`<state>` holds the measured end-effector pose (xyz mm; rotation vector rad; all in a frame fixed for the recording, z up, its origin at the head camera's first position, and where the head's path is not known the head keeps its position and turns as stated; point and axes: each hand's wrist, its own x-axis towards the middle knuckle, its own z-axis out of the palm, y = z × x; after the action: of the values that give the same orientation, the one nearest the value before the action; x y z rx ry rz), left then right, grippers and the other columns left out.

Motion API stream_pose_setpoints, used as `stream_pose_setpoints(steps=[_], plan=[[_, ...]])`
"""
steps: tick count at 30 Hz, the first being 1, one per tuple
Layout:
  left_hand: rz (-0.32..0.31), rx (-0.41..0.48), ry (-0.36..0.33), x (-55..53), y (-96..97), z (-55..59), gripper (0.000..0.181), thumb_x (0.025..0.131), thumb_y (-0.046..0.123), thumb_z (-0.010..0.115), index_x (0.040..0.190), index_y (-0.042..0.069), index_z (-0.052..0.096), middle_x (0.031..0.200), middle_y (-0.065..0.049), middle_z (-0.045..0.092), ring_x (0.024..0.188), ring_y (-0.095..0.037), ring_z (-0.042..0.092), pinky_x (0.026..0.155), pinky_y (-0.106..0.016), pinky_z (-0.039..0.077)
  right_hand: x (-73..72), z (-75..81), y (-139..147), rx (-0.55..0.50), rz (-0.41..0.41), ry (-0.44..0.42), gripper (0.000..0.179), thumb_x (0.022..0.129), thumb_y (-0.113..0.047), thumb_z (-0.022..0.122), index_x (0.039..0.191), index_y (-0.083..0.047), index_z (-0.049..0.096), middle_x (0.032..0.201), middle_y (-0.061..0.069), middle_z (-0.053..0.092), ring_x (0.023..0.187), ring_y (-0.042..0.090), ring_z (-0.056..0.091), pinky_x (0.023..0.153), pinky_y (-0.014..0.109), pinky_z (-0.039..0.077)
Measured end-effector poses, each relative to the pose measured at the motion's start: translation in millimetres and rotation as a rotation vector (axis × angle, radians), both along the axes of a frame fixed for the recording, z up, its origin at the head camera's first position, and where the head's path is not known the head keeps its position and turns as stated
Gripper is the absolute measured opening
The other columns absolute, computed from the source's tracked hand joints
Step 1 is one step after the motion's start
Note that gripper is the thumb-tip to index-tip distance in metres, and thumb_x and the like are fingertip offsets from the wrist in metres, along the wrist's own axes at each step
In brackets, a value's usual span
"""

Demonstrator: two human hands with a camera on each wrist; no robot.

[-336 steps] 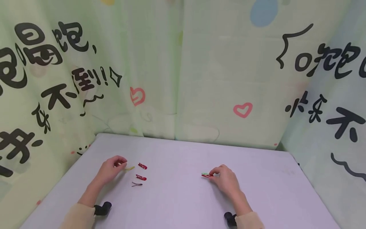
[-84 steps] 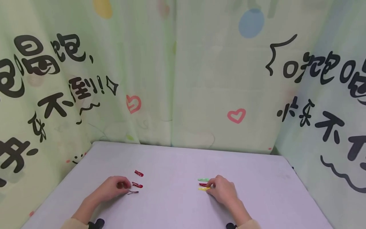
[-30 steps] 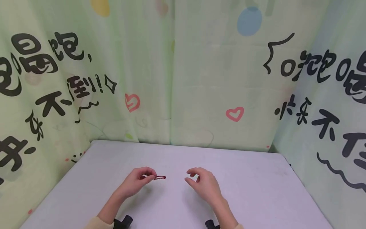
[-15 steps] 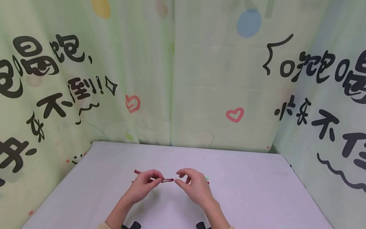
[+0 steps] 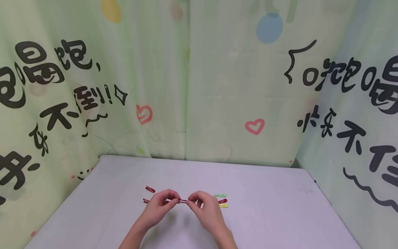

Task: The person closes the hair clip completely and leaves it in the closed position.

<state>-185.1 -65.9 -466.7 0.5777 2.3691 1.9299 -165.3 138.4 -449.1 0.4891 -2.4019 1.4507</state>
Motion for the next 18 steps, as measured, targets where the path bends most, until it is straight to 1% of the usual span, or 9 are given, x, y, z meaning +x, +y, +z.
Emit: stream_pose_setpoints(steps=[4,8,15,18], plan=[[0.008,0.033,-0.022,0.3,1.8,-3.1,0.009,0.098,0.013,0.067,0.104,0.008,0.071,0.097,0.001,0.068,0.094,-0.016,0.062,0.081,-0.029,0.050,2.3,-3.1,-1.2,-0.011,-0.024,-0.017,0.014,0.083,-0.005,0.082,0.085,-0.016,0.074,0.076,-0.012,0.063,0.064,0.007,0.051,0.059,0.022,0.043],[0.026,0.037,-0.042,0.3,4.0,-4.5,0.012,0.098,0.013,0.068,0.107,0.006,0.072,0.098,0.001,0.069,0.096,-0.017,0.061,0.082,-0.029,0.050,2.4,-3.8,-0.8,0.004,-0.049,-0.037,0.012,0.085,-0.006,0.081,0.086,-0.015,0.074,0.077,-0.013,0.063,0.067,0.008,0.052,0.061,0.023,0.044],[0.025,0.044,-0.031,2.2,7.7,-5.1,0.020,0.093,0.009,0.073,0.113,0.006,0.070,0.099,0.001,0.070,0.094,-0.017,0.058,0.080,-0.027,0.049,0.6,-0.8,-0.2,0.035,-0.091,-0.048,0.013,0.086,-0.003,0.079,0.087,-0.013,0.072,0.076,-0.012,0.062,0.069,0.009,0.053,0.063,0.024,0.044],[0.039,0.053,-0.026,2.6,10.0,-5.8,0.020,0.092,0.012,0.074,0.111,0.006,0.071,0.099,0.002,0.069,0.094,-0.016,0.058,0.080,-0.028,0.049,0.3,-1.1,-0.1,0.031,-0.096,-0.040,0.014,0.085,-0.002,0.079,0.086,-0.013,0.072,0.075,-0.013,0.062,0.069,0.008,0.053,0.063,0.024,0.044]])
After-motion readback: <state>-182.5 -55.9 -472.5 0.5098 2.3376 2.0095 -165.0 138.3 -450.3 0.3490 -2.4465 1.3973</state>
